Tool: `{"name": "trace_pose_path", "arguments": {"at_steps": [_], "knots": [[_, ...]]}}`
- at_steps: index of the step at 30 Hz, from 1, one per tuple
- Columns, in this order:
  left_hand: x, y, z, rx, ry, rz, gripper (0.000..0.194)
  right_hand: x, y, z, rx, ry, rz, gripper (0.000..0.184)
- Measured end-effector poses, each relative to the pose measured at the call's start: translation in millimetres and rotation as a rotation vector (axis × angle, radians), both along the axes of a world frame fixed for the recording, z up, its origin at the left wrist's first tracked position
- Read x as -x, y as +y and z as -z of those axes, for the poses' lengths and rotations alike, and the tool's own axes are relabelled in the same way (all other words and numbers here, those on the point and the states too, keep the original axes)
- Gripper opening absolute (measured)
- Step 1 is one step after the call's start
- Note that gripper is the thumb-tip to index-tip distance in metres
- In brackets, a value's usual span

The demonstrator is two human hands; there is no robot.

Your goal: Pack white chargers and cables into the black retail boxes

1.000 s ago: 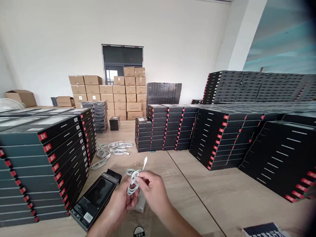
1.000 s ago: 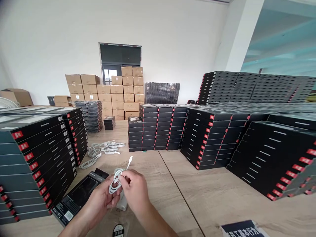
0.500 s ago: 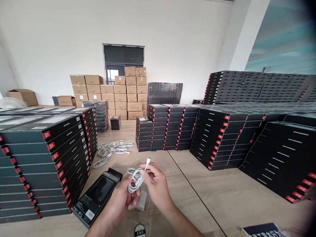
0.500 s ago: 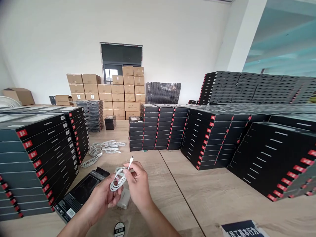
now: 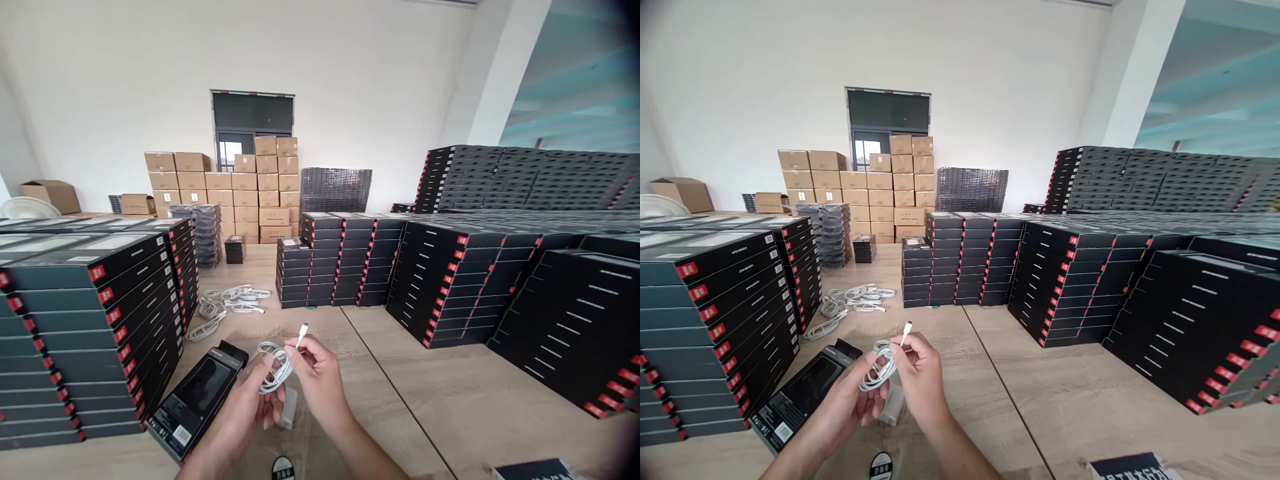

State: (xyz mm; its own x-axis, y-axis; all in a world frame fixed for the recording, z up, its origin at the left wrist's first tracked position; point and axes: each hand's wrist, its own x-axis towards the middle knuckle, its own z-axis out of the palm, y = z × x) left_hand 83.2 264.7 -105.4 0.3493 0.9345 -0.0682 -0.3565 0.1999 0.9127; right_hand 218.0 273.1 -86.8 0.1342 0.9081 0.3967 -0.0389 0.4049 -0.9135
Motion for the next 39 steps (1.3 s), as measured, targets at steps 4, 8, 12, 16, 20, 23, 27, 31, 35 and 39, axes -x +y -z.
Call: {"name": "trace_pose_path", "arguments": {"at_steps": [4,8,12,16,20,23,27,31,35,39], "knots": [[-1,1,2.3,-0.203,0.182,-0.007,0.036,4,0,0.5,0.082,0.082,-0.094,0.025],[-7,-1,4.2,-0.259,0.256,-0.044,0.036,2,3,5.1,0.256,0.179,-0.226,0.034],[-13,-5,1.7,-0.145,0.155,-0.017,0.035,1,2,9.2,0.329,0.266,-0.303,0.040],[-13,-8,-4.9,-0.003,0.030,-0.025,0.033,9,2,12.4,0.323,0.369,-0.263,0.047],[-12,-11,-11.6,0.083,0.036,0.045,0.035,15,3,8.5,0.257,0.519,-0.221,0.046],[-15,-13,-13.5,0.110,0.011,0.037,0.037,16,3,3.3,0.266,0.650,-0.252,0.043],[-18,-14,-11.5,0.073,-0.056,0.036,0.037,21,1,1.4,0.290,0.631,-0.284,0.040],[-9,-9,-10.9,-0.039,0.177,0.087,0.046,21,9,-5.4,0.308,0.580,-0.247,0.035],[18,2,-13.3,-0.366,0.662,-0.171,0.024,-5,24,-14.6,0.239,0.626,-0.174,0.038],[35,2,-6.4,-0.431,1.083,-0.183,0.010,-42,31,-1.1,0.226,0.547,-0.008,0.044]]}}
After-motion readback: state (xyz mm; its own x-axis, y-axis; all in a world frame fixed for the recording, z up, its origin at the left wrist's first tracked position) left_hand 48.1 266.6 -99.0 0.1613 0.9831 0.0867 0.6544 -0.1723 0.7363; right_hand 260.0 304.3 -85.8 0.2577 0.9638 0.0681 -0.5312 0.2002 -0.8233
